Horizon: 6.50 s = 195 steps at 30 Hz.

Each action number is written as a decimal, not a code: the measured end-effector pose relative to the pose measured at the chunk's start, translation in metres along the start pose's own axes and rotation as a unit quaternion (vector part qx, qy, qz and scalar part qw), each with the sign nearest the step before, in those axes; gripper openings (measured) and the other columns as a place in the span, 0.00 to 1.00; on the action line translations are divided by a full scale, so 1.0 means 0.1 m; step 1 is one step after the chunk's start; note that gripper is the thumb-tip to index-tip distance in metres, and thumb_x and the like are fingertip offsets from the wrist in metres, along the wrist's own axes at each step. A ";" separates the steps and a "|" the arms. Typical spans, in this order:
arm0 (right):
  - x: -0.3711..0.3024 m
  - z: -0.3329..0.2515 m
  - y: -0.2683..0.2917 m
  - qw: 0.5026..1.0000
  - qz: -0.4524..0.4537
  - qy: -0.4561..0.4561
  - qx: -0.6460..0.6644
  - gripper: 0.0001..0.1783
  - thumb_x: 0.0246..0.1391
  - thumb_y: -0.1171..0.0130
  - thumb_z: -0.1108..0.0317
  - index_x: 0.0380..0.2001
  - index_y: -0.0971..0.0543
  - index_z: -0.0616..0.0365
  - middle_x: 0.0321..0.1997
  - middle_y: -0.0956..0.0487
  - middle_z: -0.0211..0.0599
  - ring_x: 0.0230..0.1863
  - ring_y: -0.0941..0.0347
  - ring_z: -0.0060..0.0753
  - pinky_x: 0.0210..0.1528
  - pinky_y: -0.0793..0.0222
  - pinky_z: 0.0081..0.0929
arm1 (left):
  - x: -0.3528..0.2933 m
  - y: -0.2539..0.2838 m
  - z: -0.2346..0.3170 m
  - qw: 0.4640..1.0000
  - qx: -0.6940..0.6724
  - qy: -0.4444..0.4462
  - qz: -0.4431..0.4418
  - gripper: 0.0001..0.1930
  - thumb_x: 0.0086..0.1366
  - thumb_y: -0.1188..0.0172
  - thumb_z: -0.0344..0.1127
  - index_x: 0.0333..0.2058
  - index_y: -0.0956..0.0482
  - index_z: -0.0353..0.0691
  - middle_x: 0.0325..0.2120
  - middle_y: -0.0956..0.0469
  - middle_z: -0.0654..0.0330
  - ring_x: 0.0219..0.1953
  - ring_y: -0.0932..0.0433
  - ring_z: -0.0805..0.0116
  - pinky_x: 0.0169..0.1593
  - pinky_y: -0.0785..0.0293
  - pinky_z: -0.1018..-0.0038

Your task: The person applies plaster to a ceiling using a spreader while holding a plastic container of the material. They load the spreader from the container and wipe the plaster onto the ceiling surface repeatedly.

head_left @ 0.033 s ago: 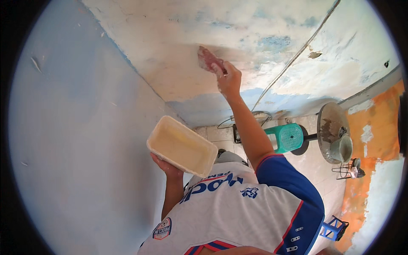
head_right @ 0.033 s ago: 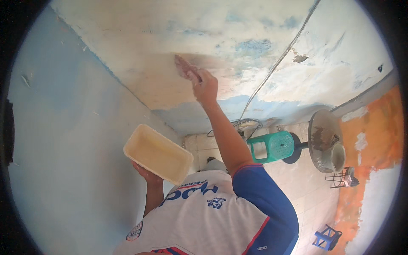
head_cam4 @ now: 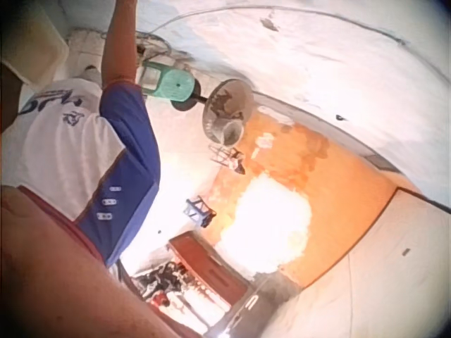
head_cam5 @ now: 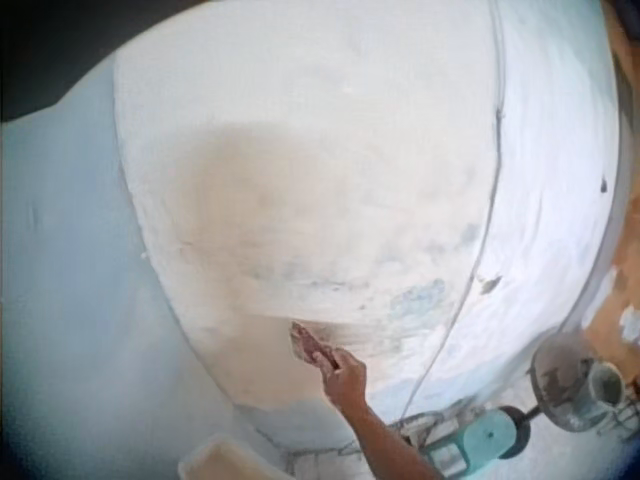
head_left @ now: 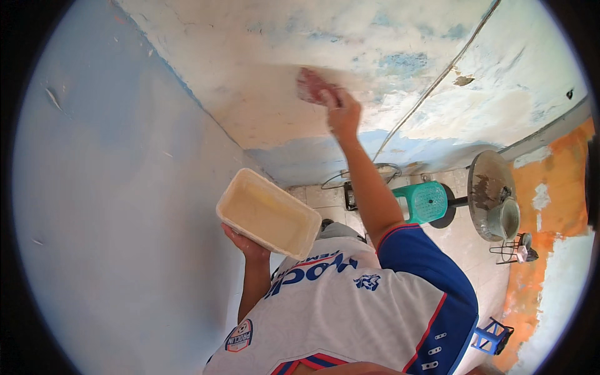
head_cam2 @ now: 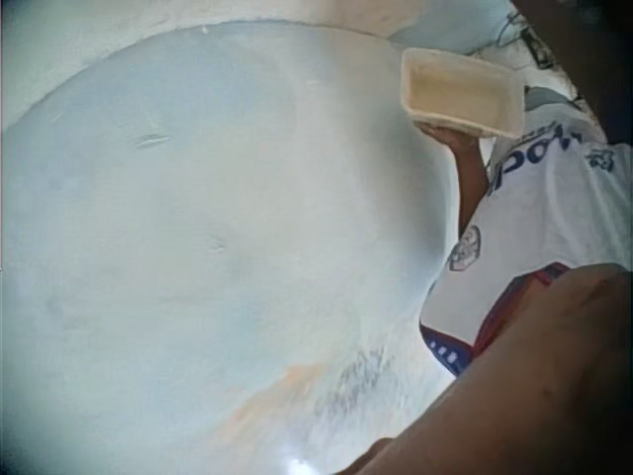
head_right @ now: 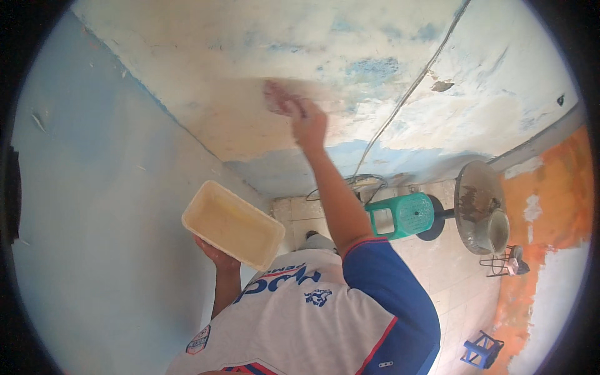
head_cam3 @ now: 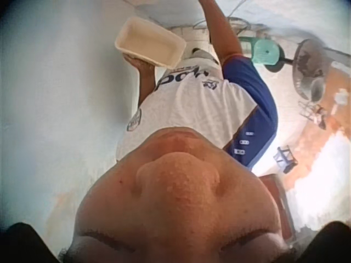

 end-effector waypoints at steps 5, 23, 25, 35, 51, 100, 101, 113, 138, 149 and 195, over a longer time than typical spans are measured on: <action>0.30 0.85 1.28 0.987 0.126 -0.063 0.071 0.12 0.63 0.37 0.69 0.45 0.16 0.64 0.41 0.14 0.36 0.42 0.21 0.26 0.47 0.25 0.26 | 0.08 -0.24 -0.03 0.997 0.031 -0.065 -0.010 0.39 0.74 0.69 0.70 0.71 0.40 0.49 0.68 0.35 0.59 0.68 0.34 0.56 0.68 0.32 0.57; 0.54 0.47 1.53 0.993 0.052 -0.065 0.086 0.13 0.65 0.42 0.74 0.47 0.19 0.74 0.49 0.15 0.47 0.48 0.18 0.32 0.51 0.19 0.28 | 0.22 -0.36 -0.49 0.991 0.035 -0.077 0.105 0.39 0.74 0.67 0.71 0.70 0.40 0.48 0.67 0.34 0.59 0.67 0.33 0.56 0.67 0.33 0.59; 0.47 0.43 1.64 0.984 0.080 -0.068 0.146 0.09 0.62 0.38 0.73 0.41 0.16 0.68 0.39 0.13 0.38 0.37 0.19 0.24 0.39 0.22 0.25 | 0.26 -0.35 -0.50 0.991 0.038 -0.069 0.111 0.39 0.74 0.67 0.71 0.70 0.39 0.49 0.67 0.34 0.59 0.67 0.33 0.56 0.67 0.32 0.59; 0.19 0.02 -0.01 0.988 -0.080 0.133 0.003 0.08 0.57 0.30 0.67 0.36 0.15 0.61 0.31 0.17 0.42 0.29 0.19 0.36 0.34 0.25 0.28 | 0.65 -0.61 -0.47 0.993 0.063 -0.104 -0.004 0.38 0.73 0.64 0.71 0.69 0.38 0.50 0.66 0.33 0.62 0.66 0.32 0.57 0.66 0.31 0.58; 0.07 0.44 0.16 0.994 -0.099 0.017 -0.041 0.11 0.58 0.30 0.64 0.38 0.14 0.60 0.34 0.16 0.45 0.35 0.18 0.42 0.41 0.25 0.32 | 0.37 -0.50 -0.45 0.984 0.070 -0.099 0.132 0.39 0.73 0.65 0.71 0.70 0.39 0.50 0.68 0.35 0.60 0.67 0.33 0.56 0.67 0.32 0.58; 0.22 0.58 0.56 0.995 0.082 0.038 0.032 0.07 0.59 0.33 0.72 0.39 0.14 0.62 0.35 0.14 0.42 0.35 0.17 0.31 0.40 0.23 0.28 | 0.77 -0.47 -0.38 0.993 0.077 -0.071 0.062 0.40 0.73 0.68 0.72 0.70 0.39 0.50 0.68 0.35 0.60 0.67 0.33 0.55 0.67 0.31 0.58; 0.23 0.68 0.79 0.993 0.107 0.007 0.046 0.06 0.60 0.34 0.73 0.39 0.14 0.65 0.37 0.13 0.43 0.36 0.17 0.31 0.42 0.22 0.28 | 0.77 -0.40 -0.37 0.994 0.068 -0.073 0.039 0.40 0.73 0.68 0.72 0.70 0.39 0.50 0.68 0.35 0.60 0.67 0.33 0.55 0.67 0.32 0.58; 0.24 0.44 0.21 0.997 0.006 0.070 0.015 0.09 0.58 0.31 0.66 0.38 0.14 0.60 0.35 0.14 0.39 0.37 0.17 0.33 0.44 0.23 0.25 | 0.76 -0.53 -0.39 0.996 0.060 -0.069 -0.002 0.39 0.73 0.67 0.72 0.71 0.40 0.51 0.68 0.35 0.60 0.68 0.34 0.56 0.67 0.32 0.57; 0.40 0.39 1.66 0.981 0.187 -0.052 -0.016 0.11 0.58 0.29 0.67 0.36 0.18 0.65 0.31 0.15 0.35 0.32 0.22 0.23 0.35 0.25 0.23 | 0.89 -0.55 -0.41 0.999 0.044 -0.029 -0.011 0.38 0.73 0.67 0.71 0.70 0.38 0.53 0.67 0.34 0.63 0.68 0.33 0.57 0.67 0.30 0.56; 0.80 0.81 1.90 0.980 0.181 -0.064 0.053 0.09 0.64 0.36 0.69 0.43 0.17 0.64 0.37 0.17 0.31 0.36 0.23 0.20 0.40 0.24 0.22 | 0.87 -0.52 -0.51 0.990 0.122 -0.057 -0.038 0.37 0.73 0.65 0.70 0.70 0.38 0.53 0.67 0.34 0.64 0.67 0.32 0.58 0.66 0.29 0.57; 0.72 0.94 1.36 0.971 0.061 -0.115 0.200 0.13 0.64 0.35 0.69 0.48 0.18 0.66 0.43 0.17 0.33 0.44 0.24 0.23 0.49 0.27 0.25 | 0.47 -0.58 -0.66 0.997 0.053 -0.051 0.037 0.37 0.73 0.64 0.69 0.69 0.38 0.51 0.67 0.35 0.62 0.67 0.32 0.57 0.67 0.31 0.57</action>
Point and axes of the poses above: each hand's wrist, its own x-axis towards the middle knuckle, its own y-axis out of the back of the hand, z = x × y, the point moved 3 cm from there along x, towards the middle knuckle
